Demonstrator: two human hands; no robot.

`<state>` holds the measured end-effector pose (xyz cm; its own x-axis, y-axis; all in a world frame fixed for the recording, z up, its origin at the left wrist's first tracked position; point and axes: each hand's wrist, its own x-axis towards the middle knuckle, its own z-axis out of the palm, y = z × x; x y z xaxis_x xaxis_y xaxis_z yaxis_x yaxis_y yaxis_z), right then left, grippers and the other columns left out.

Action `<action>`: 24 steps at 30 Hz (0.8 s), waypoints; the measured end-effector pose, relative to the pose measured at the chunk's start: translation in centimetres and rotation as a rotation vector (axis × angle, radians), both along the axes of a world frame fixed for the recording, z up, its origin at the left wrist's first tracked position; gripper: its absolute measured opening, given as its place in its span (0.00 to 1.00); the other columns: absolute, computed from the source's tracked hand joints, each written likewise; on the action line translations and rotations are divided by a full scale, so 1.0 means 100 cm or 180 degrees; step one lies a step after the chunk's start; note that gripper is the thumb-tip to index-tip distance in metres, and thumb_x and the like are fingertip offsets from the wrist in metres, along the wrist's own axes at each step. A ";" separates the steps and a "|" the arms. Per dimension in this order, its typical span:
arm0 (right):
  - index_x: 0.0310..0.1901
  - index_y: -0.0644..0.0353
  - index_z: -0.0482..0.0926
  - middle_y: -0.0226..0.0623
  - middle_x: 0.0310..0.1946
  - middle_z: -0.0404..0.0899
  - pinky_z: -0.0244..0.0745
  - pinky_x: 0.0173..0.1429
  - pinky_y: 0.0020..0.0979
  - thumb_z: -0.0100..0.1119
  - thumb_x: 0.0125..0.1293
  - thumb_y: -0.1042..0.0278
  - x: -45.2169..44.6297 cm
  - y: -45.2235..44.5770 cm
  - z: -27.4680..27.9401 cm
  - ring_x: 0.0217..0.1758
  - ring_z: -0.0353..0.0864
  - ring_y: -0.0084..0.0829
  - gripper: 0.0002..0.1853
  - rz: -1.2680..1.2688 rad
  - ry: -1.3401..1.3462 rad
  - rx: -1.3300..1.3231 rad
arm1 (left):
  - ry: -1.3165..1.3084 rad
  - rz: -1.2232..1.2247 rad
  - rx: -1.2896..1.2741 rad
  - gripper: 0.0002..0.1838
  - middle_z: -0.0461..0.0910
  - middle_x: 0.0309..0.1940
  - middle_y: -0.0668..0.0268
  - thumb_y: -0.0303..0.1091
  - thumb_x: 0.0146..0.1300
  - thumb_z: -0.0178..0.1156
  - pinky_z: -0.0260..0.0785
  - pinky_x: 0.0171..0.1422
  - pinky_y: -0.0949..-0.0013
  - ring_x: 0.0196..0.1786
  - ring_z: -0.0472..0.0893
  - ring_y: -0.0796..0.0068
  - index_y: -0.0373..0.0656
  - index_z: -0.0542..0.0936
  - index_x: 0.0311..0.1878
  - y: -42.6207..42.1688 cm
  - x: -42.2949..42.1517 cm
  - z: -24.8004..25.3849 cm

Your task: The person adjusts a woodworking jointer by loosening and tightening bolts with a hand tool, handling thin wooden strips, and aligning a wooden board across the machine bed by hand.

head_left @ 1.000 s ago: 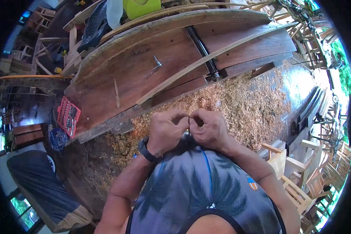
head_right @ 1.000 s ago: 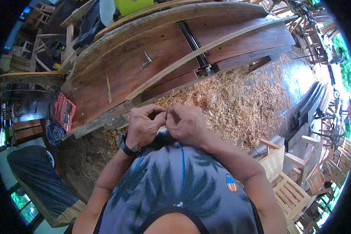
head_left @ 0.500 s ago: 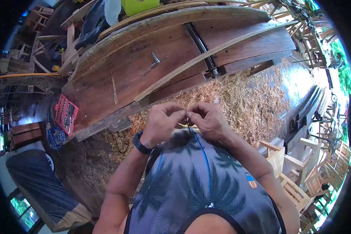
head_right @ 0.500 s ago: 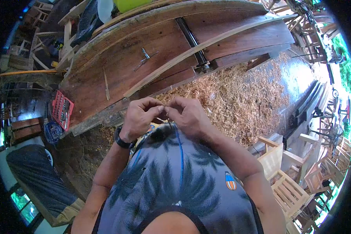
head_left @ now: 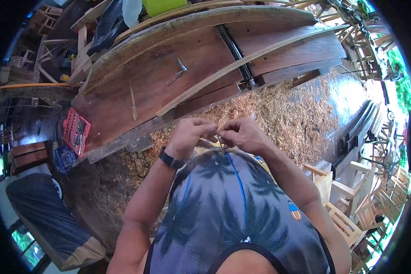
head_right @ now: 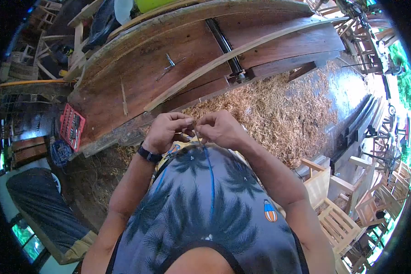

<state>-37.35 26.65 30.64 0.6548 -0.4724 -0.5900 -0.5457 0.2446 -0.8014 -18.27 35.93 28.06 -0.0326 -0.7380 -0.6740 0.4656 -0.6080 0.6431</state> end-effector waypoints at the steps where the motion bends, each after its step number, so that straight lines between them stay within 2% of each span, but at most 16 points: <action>1: 0.37 0.70 0.84 0.33 0.28 0.84 0.78 0.38 0.25 0.61 0.69 0.68 0.000 0.000 -0.001 0.31 0.82 0.21 0.11 -0.0013 0.0011 0.0065 | 0.0041 0.0001 0.0007 0.10 0.85 0.34 0.62 0.32 0.67 0.67 0.79 0.32 0.71 0.34 0.85 0.73 0.36 0.82 0.44 -0.001 0.000 0.001; 6: 0.37 0.70 0.84 0.33 0.27 0.84 0.77 0.37 0.25 0.61 0.69 0.69 0.000 0.000 0.001 0.30 0.82 0.21 0.10 -0.0007 -0.0039 0.0117 | 0.0178 -0.0027 -0.0033 0.09 0.85 0.34 0.63 0.32 0.67 0.66 0.80 0.34 0.70 0.34 0.85 0.74 0.36 0.83 0.44 -0.001 -0.001 -0.002; 15: 0.34 0.69 0.83 0.34 0.26 0.84 0.78 0.36 0.25 0.60 0.70 0.68 0.001 0.000 0.001 0.29 0.82 0.21 0.12 -0.0070 -0.0129 -0.0049 | -0.0081 -0.0128 -0.0191 0.09 0.86 0.35 0.64 0.32 0.67 0.66 0.80 0.38 0.69 0.36 0.86 0.74 0.36 0.84 0.46 0.002 -0.001 0.011; 18: 0.33 0.69 0.83 0.34 0.26 0.84 0.78 0.36 0.25 0.60 0.70 0.68 0.001 0.001 0.002 0.29 0.82 0.21 0.12 0.0053 -0.0019 -0.0340 | -0.0746 -0.0451 -0.0390 0.10 0.87 0.36 0.63 0.31 0.65 0.66 0.78 0.42 0.69 0.37 0.85 0.76 0.33 0.85 0.44 0.004 -0.003 0.017; 21: 0.34 0.69 0.84 0.34 0.25 0.84 0.78 0.36 0.25 0.60 0.70 0.68 0.004 0.001 0.010 0.29 0.82 0.21 0.12 0.0103 0.0056 -0.0396 | -0.1249 -0.0476 -0.0610 0.09 0.87 0.34 0.63 0.30 0.64 0.65 0.76 0.41 0.71 0.36 0.83 0.79 0.32 0.86 0.41 0.007 -0.007 0.007; 24: 0.35 0.70 0.84 0.36 0.25 0.85 0.78 0.35 0.26 0.60 0.69 0.68 0.004 0.002 0.012 0.29 0.82 0.21 0.12 0.0177 0.0058 -0.0569 | -0.1521 -0.0540 -0.0684 0.08 0.86 0.33 0.64 0.30 0.68 0.64 0.78 0.38 0.73 0.34 0.83 0.78 0.33 0.84 0.42 0.009 -0.012 0.014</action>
<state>-36.99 26.84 31.84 0.6727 -0.5342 -0.5120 -0.5693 0.0684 -0.8193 -19.48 36.88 29.41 0.1098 -0.8716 -0.4777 -0.0018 -0.4808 0.8769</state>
